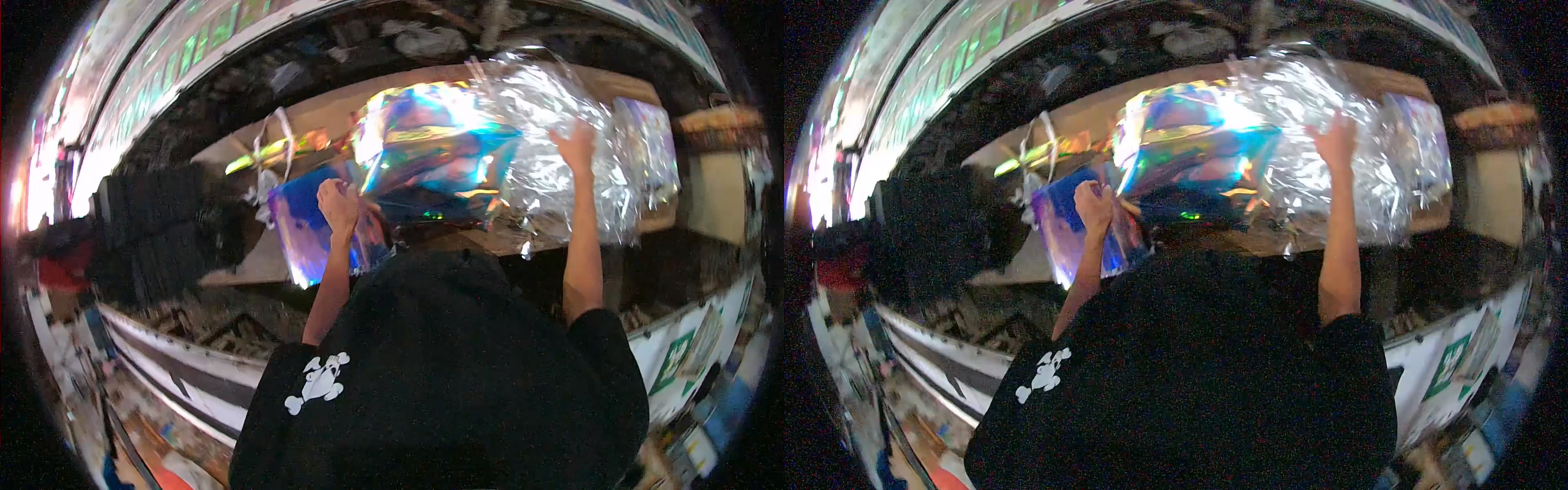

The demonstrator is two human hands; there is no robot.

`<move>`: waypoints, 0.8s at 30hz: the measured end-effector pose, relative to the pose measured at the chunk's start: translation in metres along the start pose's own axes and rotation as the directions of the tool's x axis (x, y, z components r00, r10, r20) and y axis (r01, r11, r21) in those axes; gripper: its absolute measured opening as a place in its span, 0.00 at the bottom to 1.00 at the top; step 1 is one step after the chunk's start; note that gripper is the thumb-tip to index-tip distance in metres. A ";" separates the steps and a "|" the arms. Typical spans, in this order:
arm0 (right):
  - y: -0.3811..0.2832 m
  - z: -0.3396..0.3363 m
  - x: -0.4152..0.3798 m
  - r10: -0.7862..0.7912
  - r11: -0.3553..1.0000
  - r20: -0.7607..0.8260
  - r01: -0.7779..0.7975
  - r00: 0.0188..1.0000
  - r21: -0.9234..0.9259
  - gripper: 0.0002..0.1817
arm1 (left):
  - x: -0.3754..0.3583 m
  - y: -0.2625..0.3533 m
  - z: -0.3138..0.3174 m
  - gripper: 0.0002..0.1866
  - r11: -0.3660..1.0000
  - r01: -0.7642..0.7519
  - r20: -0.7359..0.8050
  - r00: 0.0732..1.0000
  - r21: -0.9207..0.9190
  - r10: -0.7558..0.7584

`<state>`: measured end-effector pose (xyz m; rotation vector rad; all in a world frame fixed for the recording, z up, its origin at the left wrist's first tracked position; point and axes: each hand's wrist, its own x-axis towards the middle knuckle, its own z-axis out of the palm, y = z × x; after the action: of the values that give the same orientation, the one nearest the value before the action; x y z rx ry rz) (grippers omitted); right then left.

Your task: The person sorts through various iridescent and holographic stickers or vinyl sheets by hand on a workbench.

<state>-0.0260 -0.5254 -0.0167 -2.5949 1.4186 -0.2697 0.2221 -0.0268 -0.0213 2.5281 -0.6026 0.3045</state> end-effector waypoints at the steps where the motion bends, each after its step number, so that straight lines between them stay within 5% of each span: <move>1: -0.009 -0.014 -0.005 -0.116 0.992 -0.252 0.123 0.961 0.012 0.40 | -0.011 -0.025 -0.011 0.15 0.989 0.127 0.033 0.991 0.079 -0.129; 2: -0.018 -0.020 -0.008 -0.183 0.978 -0.428 0.207 0.885 0.009 0.32 | -0.026 -0.039 -0.022 0.15 0.984 0.155 0.016 0.987 0.090 -0.157; 4: -0.016 0.004 -0.021 -0.149 0.988 -0.295 0.155 0.944 -0.003 0.27 | -0.056 -0.056 -0.041 0.20 0.928 0.365 -0.050 0.931 0.078 -0.362; 5: 0.020 0.057 -0.017 -0.119 0.993 0.060 0.119 0.991 -0.009 0.27 | -0.066 -0.056 -0.051 0.32 0.922 0.380 0.098 0.917 0.078 -0.386; 6: 0.048 0.096 -0.009 -0.067 0.995 0.405 0.089 0.912 -0.035 0.27 | -0.075 -0.052 -0.051 0.32 0.916 0.396 0.094 0.911 0.069 -0.401; 8: 0.029 0.078 -0.044 -0.111 0.982 0.301 0.152 0.947 -0.115 0.25 | -0.095 -0.043 -0.046 0.42 0.919 0.144 0.014 0.987 0.367 -0.160; 9: 0.011 0.068 -0.055 -0.152 0.964 0.192 0.188 0.970 -0.186 0.23 | -0.098 -0.049 -0.046 0.46 0.940 0.191 0.102 0.968 0.281 -0.228; 13: -0.060 0.029 -0.065 -0.160 0.987 -0.136 0.160 0.978 -0.009 0.23 | -0.098 -0.061 -0.040 0.35 0.944 0.126 0.013 0.991 0.304 -0.136; 16: -0.133 0.040 -0.105 -0.287 0.908 -0.144 0.317 0.947 0.273 0.19 | -0.098 -0.077 -0.035 0.33 0.962 0.097 -0.035 0.995 0.256 -0.091; 17: -0.174 0.021 -0.132 -0.331 0.901 0.130 0.271 0.935 0.340 0.15 | -0.095 -0.080 -0.042 0.33 0.963 0.097 -0.036 0.995 0.250 -0.091; 18: -0.189 0.048 -0.155 -0.424 0.796 0.262 0.218 0.867 0.565 0.11 | -0.090 -0.082 -0.055 0.34 0.959 0.260 0.030 0.964 0.115 -0.265; 19: -0.210 0.077 -0.185 -0.524 0.822 0.407 0.321 0.748 0.470 0.11 | -0.086 -0.086 -0.064 0.35 0.907 0.421 0.120 0.901 -0.009 -0.417; 20: -0.245 0.046 -0.220 -0.504 0.846 0.667 0.156 0.549 0.510 0.15 | -0.089 -0.095 -0.069 0.35 0.909 0.416 0.126 0.903 -0.012 -0.411; 21: -0.254 0.068 -0.238 -0.670 0.742 0.676 0.276 0.305 0.611 0.21 | -0.095 -0.103 -0.074 0.37 0.861 0.489 0.011 0.869 0.138 -0.495; 22: -0.275 0.066 -0.256 -0.622 0.765 0.739 0.401 0.258 0.504 0.23 | -0.101 -0.112 -0.078 0.40 0.781 0.563 -0.119 0.825 0.272 -0.553; 24: -0.284 0.105 -0.286 -0.645 0.762 0.680 0.353 0.348 0.543 0.24 | -0.115 -0.129 -0.078 0.41 0.759 0.576 -0.105 0.812 0.305 -0.574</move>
<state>0.0785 -0.1260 -0.0729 -2.2238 0.1510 0.6206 0.1755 0.1545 -0.0491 2.8698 0.2810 0.1876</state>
